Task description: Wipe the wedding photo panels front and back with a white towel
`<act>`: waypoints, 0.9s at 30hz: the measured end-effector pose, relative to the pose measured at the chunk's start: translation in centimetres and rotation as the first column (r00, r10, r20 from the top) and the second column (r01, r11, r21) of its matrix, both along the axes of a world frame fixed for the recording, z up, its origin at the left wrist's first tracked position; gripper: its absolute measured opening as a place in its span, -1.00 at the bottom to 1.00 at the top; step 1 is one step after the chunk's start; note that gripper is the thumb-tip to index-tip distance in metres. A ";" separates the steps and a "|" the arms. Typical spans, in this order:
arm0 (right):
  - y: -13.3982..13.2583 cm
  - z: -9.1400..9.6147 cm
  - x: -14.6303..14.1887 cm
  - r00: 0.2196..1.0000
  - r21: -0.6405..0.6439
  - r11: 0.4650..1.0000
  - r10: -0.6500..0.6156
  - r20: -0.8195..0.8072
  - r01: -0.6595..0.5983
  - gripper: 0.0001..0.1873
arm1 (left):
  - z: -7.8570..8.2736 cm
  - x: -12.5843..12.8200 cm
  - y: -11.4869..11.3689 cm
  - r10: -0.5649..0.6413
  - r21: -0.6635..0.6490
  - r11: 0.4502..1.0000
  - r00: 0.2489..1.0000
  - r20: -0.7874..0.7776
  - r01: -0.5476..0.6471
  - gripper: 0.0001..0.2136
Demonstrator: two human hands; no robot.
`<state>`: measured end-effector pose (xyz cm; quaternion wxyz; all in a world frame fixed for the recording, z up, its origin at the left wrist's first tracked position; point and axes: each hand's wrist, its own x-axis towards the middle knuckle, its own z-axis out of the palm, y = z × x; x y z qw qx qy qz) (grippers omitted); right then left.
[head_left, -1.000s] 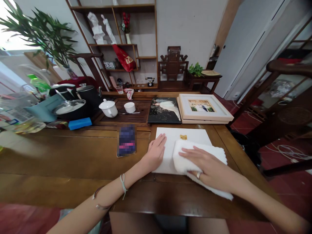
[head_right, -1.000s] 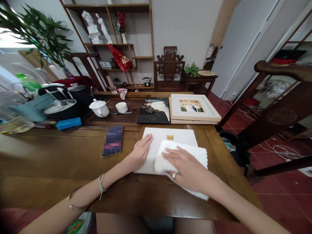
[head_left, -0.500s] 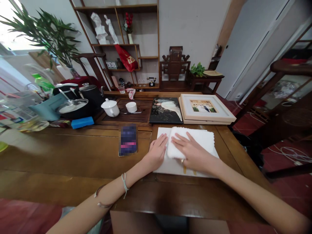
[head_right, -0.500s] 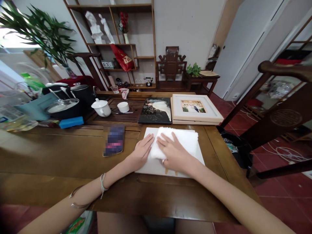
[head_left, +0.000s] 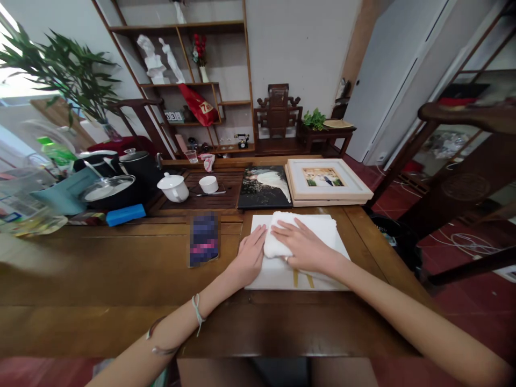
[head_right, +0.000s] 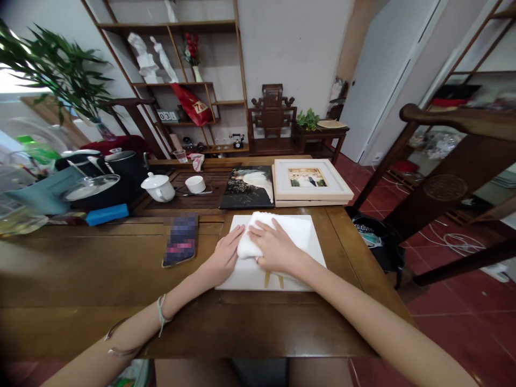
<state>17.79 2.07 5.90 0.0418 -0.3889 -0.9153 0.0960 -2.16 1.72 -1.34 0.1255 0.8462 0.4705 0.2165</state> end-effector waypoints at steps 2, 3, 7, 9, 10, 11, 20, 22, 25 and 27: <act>1.4 -0.1 0.0 1.000 0.029 0.999 -0.022 -0.011 0.023 -0.32 | 0.2 0.0 0.0 0.000 -0.006 1.000 1.000 0.016 0.000 -0.55; 1.8 -0.2 0.0 1.000 0.044 0.999 -0.025 -0.012 0.026 -0.32 | 0.3 0.0 -0.1 -0.001 -0.011 1.000 1.000 0.022 0.001 -0.56; 0.0 -0.2 -0.4 0.999 0.094 0.995 0.012 0.038 -0.015 -0.29 | 0.5 -0.3 -0.1 -0.032 -0.022 0.999 0.999 0.022 0.033 -0.54; -2.4 -0.3 -0.7 0.997 0.111 0.992 0.051 0.063 -0.058 -0.28 | 0.5 -0.5 0.0 -0.042 -0.021 0.999 0.999 0.018 0.042 -0.53; -3.8 -0.4 -0.9 0.995 0.122 0.989 0.079 0.062 -0.086 -0.28 | 0.5 -0.5 0.0 -0.043 -0.023 0.999 0.999 0.014 0.043 -0.53; -5.2 -0.5 -1.0 0.992 0.138 0.984 0.110 0.054 -0.117 -0.28 | 0.6 -0.5 0.0 -0.042 -0.027 0.999 0.999 0.007 0.042 -0.53; -5.5 -1.0 0.0 0.986 0.129 0.984 0.136 -0.097 -0.123 -0.42 | 0.0 -0.4 0.3 -0.023 0.008 1.000 1.000 0.017 0.023 -0.55; -3.1 -0.9 0.2 0.990 0.111 0.994 0.038 -0.136 -0.022 -0.48 | -0.1 -0.4 0.2 -0.023 0.018 1.000 0.999 0.033 0.022 -0.55; 0.4 -0.5 0.2 0.974 0.052 0.995 -0.068 -0.217 0.082 -0.60 | 0.1 -0.2 0.1 -0.018 0.015 1.000 0.999 0.031 0.017 -0.57; 2.5 0.1 -0.1 0.957 0.012 0.992 -0.122 -0.262 0.129 -0.70 | 0.3 0.0 0.0 -0.008 0.002 1.000 1.000 0.016 0.008 -0.56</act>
